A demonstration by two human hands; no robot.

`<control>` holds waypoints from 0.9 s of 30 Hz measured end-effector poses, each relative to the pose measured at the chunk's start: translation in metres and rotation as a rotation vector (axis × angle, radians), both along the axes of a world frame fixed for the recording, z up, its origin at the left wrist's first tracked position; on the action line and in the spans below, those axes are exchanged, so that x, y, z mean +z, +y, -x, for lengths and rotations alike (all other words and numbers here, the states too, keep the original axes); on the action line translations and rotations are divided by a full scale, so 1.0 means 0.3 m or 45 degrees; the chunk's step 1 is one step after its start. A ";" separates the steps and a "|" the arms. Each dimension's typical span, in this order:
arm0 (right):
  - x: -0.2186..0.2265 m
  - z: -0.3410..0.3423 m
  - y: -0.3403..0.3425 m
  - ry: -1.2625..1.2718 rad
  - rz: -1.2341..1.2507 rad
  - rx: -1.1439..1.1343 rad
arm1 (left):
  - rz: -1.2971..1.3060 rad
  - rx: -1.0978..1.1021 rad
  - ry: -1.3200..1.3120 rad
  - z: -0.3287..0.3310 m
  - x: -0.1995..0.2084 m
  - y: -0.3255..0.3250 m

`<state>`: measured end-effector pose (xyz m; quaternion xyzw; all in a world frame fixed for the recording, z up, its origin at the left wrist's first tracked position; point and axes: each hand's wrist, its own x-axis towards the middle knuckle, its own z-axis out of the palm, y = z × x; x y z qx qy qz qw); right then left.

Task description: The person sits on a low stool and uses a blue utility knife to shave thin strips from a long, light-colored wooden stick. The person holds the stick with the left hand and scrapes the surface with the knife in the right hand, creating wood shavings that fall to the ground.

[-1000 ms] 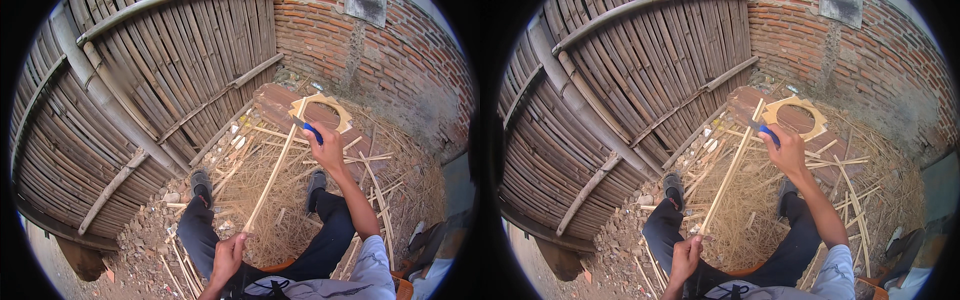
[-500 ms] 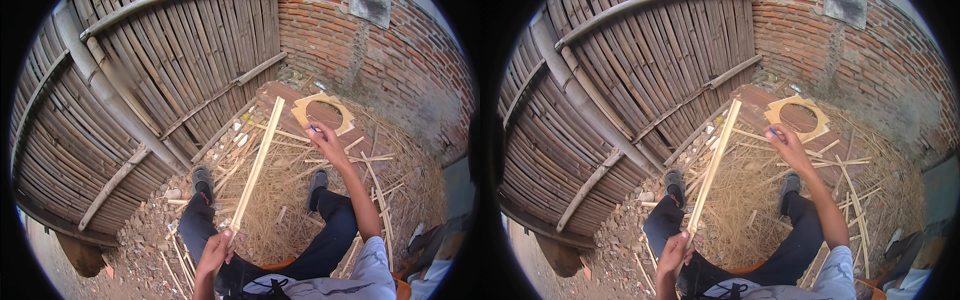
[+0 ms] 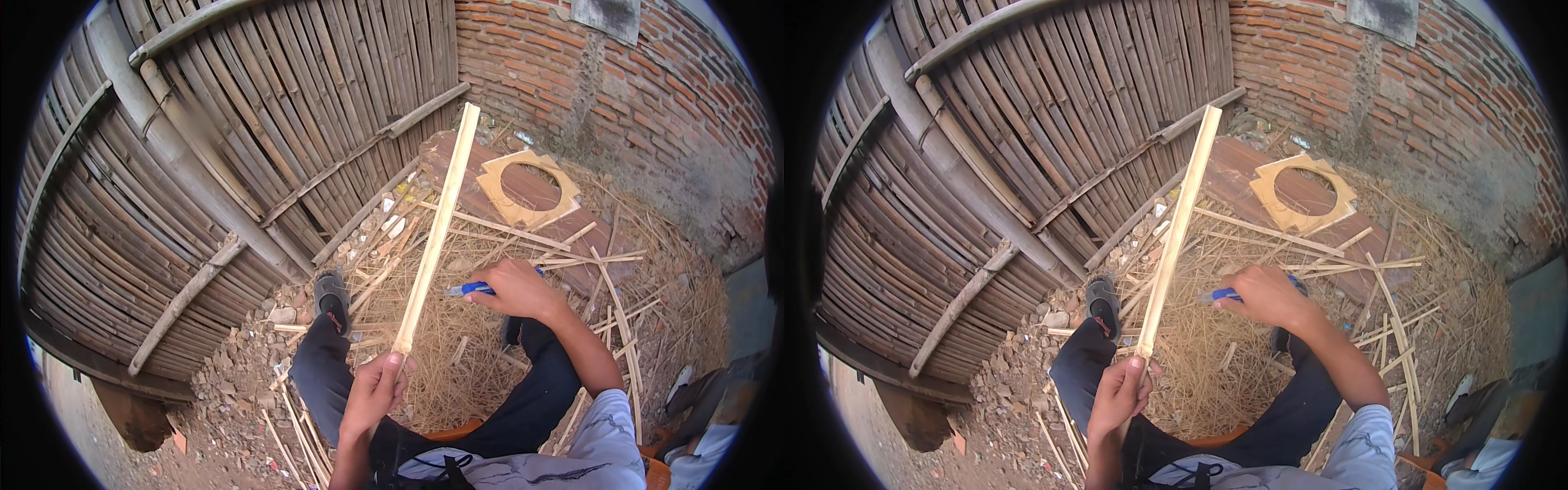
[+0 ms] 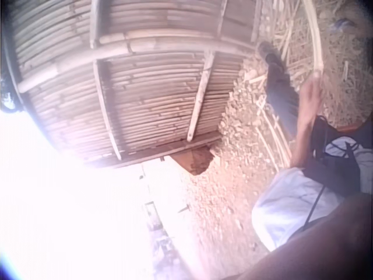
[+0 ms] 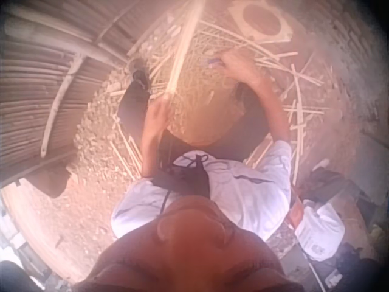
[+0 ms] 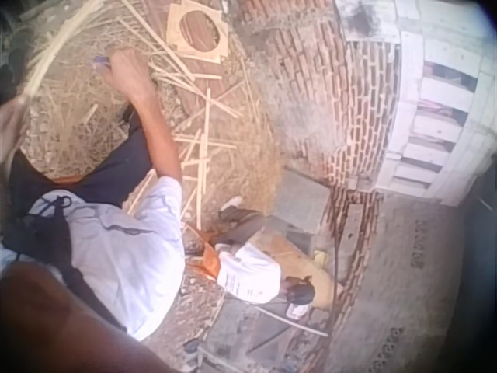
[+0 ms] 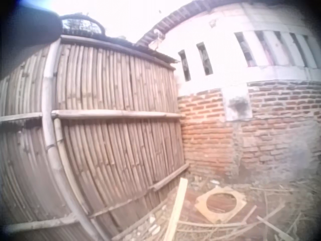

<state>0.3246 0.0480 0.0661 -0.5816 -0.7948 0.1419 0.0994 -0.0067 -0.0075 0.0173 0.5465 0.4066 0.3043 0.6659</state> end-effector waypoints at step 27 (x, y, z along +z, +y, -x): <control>-0.037 0.252 -0.106 0.403 -0.800 0.152 | -0.611 0.305 0.441 -0.136 0.077 0.021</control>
